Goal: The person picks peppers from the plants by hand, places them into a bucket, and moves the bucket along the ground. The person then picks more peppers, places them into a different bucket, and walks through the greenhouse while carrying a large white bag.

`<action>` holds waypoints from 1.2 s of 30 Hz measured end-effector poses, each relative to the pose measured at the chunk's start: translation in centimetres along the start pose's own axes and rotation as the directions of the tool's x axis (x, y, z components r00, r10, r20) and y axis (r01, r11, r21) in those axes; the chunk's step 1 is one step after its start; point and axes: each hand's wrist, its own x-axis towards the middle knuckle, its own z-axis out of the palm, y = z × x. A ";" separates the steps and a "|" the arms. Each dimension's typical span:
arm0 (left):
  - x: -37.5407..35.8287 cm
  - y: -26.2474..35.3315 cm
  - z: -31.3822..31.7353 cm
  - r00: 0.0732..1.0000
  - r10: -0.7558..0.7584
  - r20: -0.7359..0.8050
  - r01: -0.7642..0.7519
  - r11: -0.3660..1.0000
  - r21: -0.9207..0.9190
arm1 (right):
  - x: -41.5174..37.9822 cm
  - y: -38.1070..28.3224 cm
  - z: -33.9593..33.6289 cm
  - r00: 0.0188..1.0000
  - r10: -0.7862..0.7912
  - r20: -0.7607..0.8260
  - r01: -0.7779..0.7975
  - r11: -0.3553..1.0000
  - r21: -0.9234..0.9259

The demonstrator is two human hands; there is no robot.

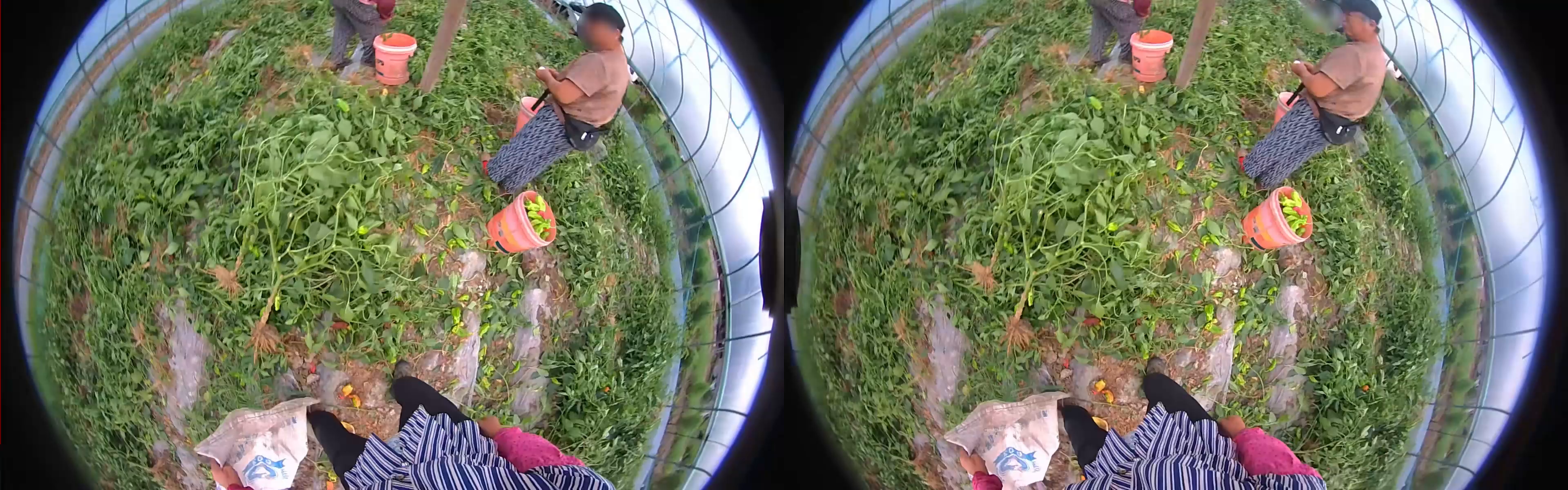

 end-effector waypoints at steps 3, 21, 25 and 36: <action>3.2 7.8 0.7 0.986 0.084 -0.147 -0.100 0.990 -0.100 | 2.4 -0.9 -6.5 1.000 0.020 -0.023 -0.018 0.997 0.079; 12.0 59.2 -3.8 0.836 0.459 0.300 0.089 0.425 -0.901 | 8.6 -10.2 -16.4 0.749 0.651 0.120 -0.282 0.150 0.948; 13.7 66.4 -4.8 0.839 0.485 0.244 0.098 0.308 -0.946 | 9.2 -10.1 -14.2 0.783 0.552 -0.288 -0.189 0.651 0.735; 14.8 78.3 -3.7 0.684 0.642 0.346 0.448 0.005 -0.894 | 17.5 -3.7 -21.3 0.873 0.475 -0.112 -0.187 0.537 0.822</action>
